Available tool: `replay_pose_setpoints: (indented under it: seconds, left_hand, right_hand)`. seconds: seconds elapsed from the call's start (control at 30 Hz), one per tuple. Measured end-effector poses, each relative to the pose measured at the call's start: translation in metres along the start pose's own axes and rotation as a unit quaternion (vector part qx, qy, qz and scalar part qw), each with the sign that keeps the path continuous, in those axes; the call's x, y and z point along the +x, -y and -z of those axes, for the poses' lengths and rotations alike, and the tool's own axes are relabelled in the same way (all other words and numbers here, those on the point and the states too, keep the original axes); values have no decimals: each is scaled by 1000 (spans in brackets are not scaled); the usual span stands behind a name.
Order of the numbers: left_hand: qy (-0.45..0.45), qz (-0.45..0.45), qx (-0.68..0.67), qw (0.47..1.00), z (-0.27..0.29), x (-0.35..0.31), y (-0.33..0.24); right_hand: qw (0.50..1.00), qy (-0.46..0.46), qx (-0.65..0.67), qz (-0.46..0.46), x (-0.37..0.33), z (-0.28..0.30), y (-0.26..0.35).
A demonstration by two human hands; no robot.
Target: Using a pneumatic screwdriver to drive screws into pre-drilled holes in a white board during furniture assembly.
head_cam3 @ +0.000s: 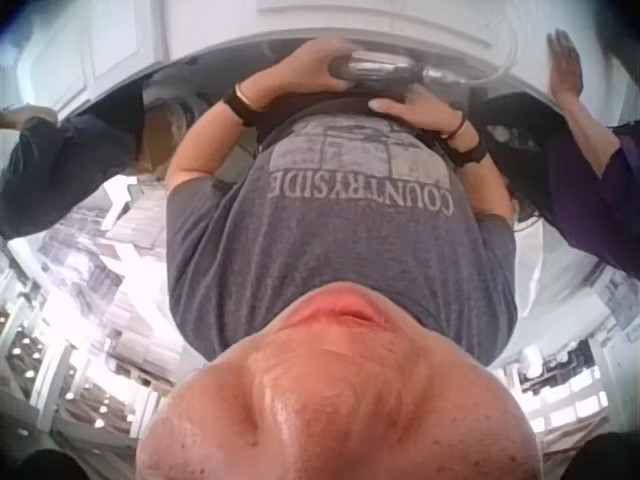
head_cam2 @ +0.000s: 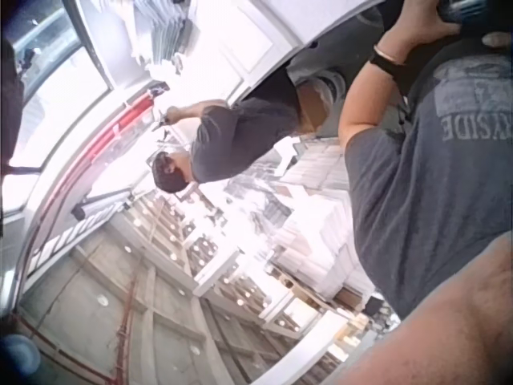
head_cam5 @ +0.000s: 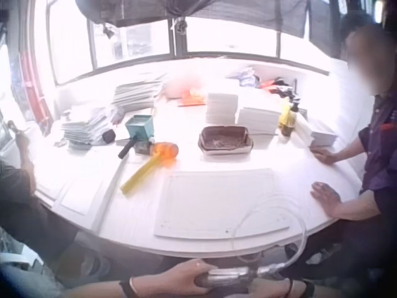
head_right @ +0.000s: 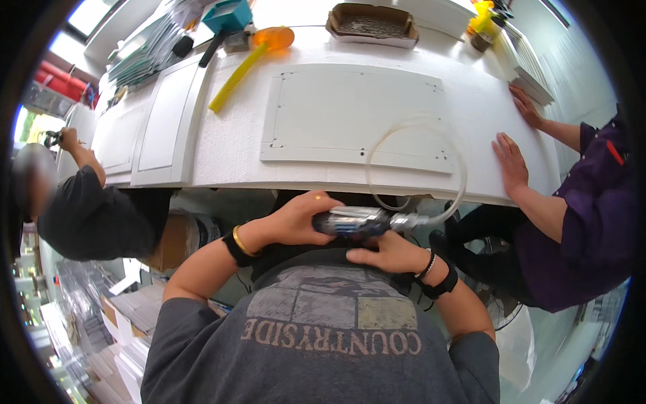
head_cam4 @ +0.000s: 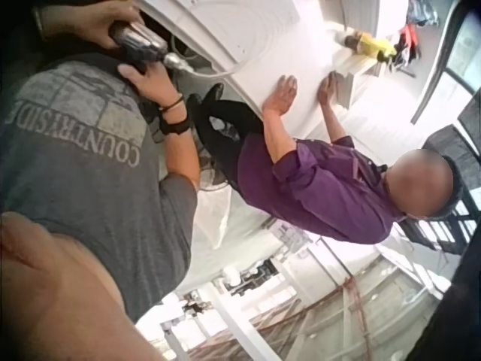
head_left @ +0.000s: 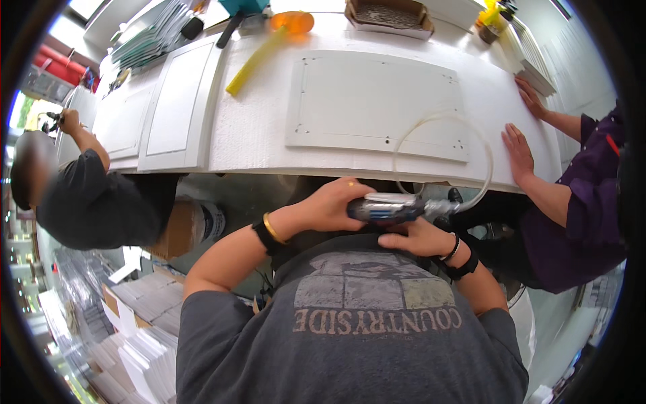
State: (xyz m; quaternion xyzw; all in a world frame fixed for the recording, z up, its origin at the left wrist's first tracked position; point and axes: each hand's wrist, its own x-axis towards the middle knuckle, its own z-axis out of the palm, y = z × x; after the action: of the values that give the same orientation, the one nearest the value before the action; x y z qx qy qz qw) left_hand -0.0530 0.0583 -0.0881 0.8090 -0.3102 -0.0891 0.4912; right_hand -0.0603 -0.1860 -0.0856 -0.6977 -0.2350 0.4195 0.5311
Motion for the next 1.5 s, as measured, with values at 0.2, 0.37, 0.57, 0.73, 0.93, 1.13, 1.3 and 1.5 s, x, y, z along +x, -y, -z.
replay_pose_setpoints:
  seconds: [0.2,0.37,0.57,0.73,0.93,1.13,1.3,1.5]
  left_hand:
    - [66,64,52,994,1,-28,20]
    - [100,85,104,986,-5,-33,37]
    - [130,63,68,987,-14,-30,43]
    - [141,41,101,984,-27,-24,58]
    - [145,18,106,983,-27,-20,63]
    - [133,30,121,983,-27,-23,61]
    - [149,62,127,979,-30,-30,60]
    - [169,123,95,973,-14,-36,52]
  right_hand:
    - [984,121,-114,-64,-26,6,22]
    - [997,-45,58,19,-39,12,61]
    - [890,-247,-316,219,5,31,48]
    - [856,-152,-466,167,15,29,4]
    - [820,-131,-539,-139,-11,22,0]
    - [773,-207,-581,-151,-46,46,-39]
    - [812,-124,-492,-289,-66,71,-94]
    - [944,-130,-304,22,-28,50,-8]
